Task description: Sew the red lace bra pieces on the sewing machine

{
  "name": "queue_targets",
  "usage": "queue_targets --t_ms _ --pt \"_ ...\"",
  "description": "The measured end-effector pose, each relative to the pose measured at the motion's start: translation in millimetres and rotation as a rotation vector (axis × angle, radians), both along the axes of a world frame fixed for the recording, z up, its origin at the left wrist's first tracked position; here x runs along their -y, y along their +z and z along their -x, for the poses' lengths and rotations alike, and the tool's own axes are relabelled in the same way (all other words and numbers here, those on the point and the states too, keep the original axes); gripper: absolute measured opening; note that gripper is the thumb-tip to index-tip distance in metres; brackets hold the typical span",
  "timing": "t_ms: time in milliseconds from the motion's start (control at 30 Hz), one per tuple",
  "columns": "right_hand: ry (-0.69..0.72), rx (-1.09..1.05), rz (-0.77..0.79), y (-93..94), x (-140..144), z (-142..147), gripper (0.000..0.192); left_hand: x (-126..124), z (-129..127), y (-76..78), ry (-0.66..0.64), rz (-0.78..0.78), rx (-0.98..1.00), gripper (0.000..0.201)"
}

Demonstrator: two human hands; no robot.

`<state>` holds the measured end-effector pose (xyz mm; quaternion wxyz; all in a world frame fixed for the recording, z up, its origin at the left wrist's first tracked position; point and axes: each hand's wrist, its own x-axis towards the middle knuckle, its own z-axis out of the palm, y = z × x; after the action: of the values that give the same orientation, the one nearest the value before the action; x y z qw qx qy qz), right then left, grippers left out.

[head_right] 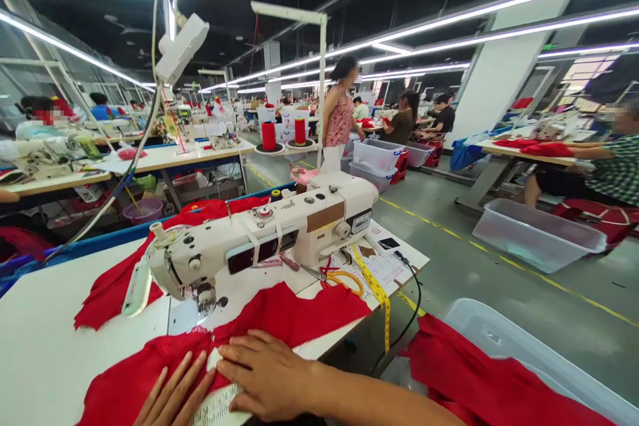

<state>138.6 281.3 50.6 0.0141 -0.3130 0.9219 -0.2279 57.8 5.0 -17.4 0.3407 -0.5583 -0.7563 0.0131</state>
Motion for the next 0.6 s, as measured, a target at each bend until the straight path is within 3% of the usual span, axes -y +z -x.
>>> queue_targets --t_ms 67,167,300,400,467,533,600 --pt "-0.012 0.023 -0.047 0.2 2.9 -0.9 0.061 1.5 -15.8 20.3 0.040 0.040 0.187 0.078" --pt "-0.004 0.031 -0.111 -4.1 7.8 1.8 0.059 0.1 -30.1 45.7 0.123 0.135 0.483 0.082" --pt "0.031 -0.044 -0.103 -5.7 6.9 9.2 0.055 0.5 -33.0 56.7 0.152 0.170 0.735 0.079" --pt "0.015 -0.159 -0.022 3.7 3.2 16.4 0.041 -1.0 -33.9 66.1 0.153 0.077 0.770 0.064" --pt "-0.086 -0.228 0.048 10.5 4.4 26.0 0.032 -6.5 -26.9 74.4 0.149 -0.054 0.737 0.045" --pt "-0.199 -0.255 0.063 13.8 9.4 40.3 0.029 -16.3 -11.2 80.7 0.160 -0.160 0.718 0.031" --pt "-0.259 -0.226 -0.001 12.8 16.7 55.6 0.031 -28.3 9.2 82.7 0.222 -0.167 0.744 0.029"
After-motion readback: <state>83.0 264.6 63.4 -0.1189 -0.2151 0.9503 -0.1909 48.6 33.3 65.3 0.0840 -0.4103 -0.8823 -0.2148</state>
